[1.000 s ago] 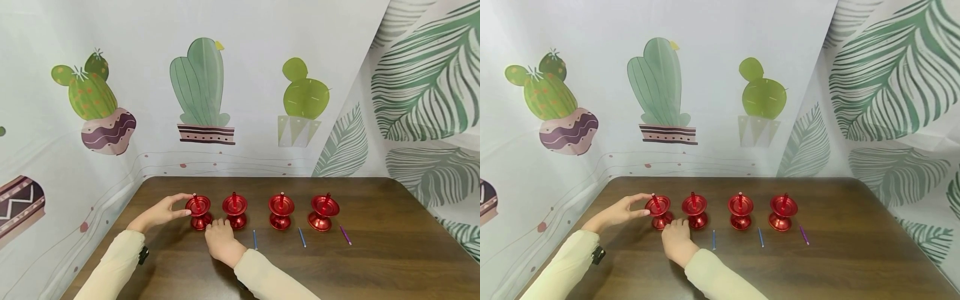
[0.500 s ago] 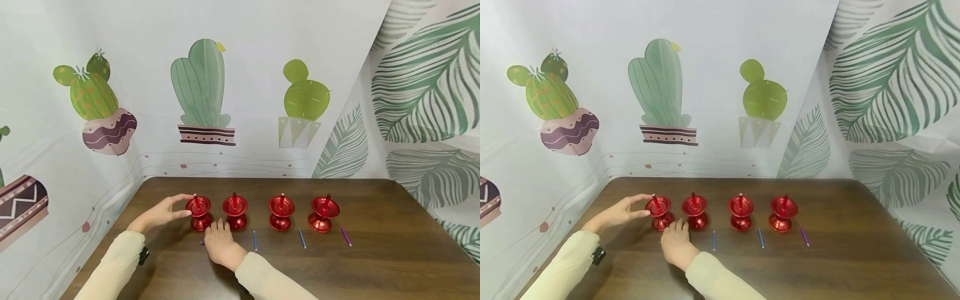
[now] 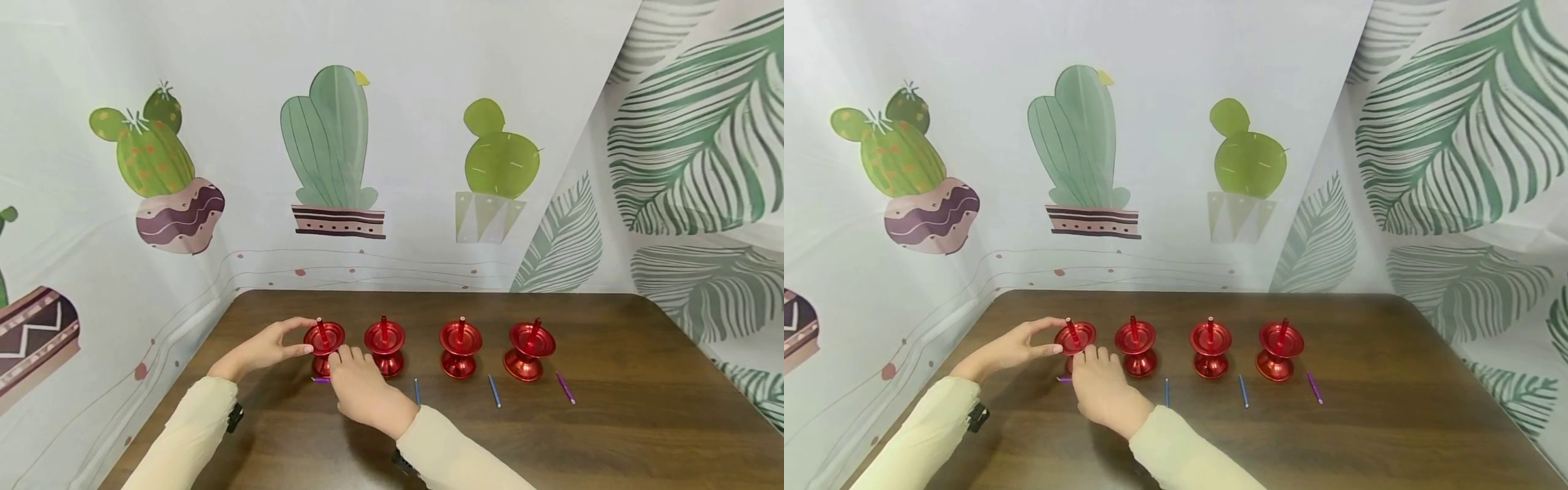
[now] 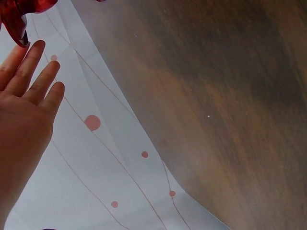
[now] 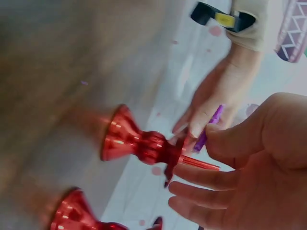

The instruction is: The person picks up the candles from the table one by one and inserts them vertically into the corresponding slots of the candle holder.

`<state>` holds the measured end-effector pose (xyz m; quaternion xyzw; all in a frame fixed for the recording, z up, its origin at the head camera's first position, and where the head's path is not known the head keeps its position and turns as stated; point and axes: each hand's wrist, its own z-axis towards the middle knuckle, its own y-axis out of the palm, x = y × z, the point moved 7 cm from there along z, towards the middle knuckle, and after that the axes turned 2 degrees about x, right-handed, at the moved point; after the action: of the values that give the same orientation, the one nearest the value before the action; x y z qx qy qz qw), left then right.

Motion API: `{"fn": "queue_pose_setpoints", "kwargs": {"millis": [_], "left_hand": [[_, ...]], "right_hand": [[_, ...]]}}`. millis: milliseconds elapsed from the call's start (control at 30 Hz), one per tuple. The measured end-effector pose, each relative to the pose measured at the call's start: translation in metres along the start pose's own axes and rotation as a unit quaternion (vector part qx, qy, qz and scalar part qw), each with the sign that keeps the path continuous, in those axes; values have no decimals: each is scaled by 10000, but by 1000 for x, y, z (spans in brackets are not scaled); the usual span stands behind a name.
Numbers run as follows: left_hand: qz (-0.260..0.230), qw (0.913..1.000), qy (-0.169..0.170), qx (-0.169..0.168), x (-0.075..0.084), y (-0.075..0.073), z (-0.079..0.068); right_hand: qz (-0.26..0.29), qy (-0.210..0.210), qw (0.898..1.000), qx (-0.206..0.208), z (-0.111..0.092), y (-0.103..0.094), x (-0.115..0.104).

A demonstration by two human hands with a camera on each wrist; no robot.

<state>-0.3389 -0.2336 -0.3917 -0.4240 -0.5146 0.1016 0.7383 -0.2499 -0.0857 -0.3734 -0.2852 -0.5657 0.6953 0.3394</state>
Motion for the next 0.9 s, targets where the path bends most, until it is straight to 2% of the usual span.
{"fn": "queue_pose_setpoints", "kwargs": {"millis": [133, 267, 333, 433, 500, 567, 600, 667, 767, 800, 833, 867, 900], "left_hand": [[34, 10000, 51, -27, 0, 0, 0], [73, 9999, 140, -52, 0, 0, 1], [97, 9998, 190, -28, 0, 0, 2], [158, 9996, 245, 7, -1, -1, 1], [164, 9996, 244, 16, -1, -2, 1], [137, 9997, 219, -11, 0, -2, 1], [130, 9997, 199, -26, 0, -2, 1], [88, 9998, 184, -59, -1, -1, 1], [64, 9998, 147, -66, -2, -1, 1], [65, 9999, 137, -60, -2, -1, 1], [53, 9999, 134, -51, -2, -1, 1], [42, 9999, 135, -43, -2, -1, 2], [29, 9999, 137, -42, -2, 0, 2]], "right_hand": [[623, -34, 9977, 266, 11, -16, 7], [1507, 57, 9869, 580, 23, -28, 17], [2034, 94, 9769, 650, 30, -32, 22], [2960, 160, 9522, 739, 40, -35, 29], [3636, 300, 9280, 763, 48, -33, 34], [4298, 552, 8970, 868, 55, -30, 39], [4655, 732, 8773, 911, 58, -27, 42], [5332, 1148, 8316, 1043, 62, -21, 48], [6020, 1664, 7688, 1372, 65, -13, 55], [6159, 1791, 7531, 1460, 65, -10, 57], [6227, 1873, 7436, 1555, 65, -8, 59], [6289, 1926, 7353, 1635, 66, -5, 59], [6313, 1948, 7312, 1698, 66, -3, 60]]}}
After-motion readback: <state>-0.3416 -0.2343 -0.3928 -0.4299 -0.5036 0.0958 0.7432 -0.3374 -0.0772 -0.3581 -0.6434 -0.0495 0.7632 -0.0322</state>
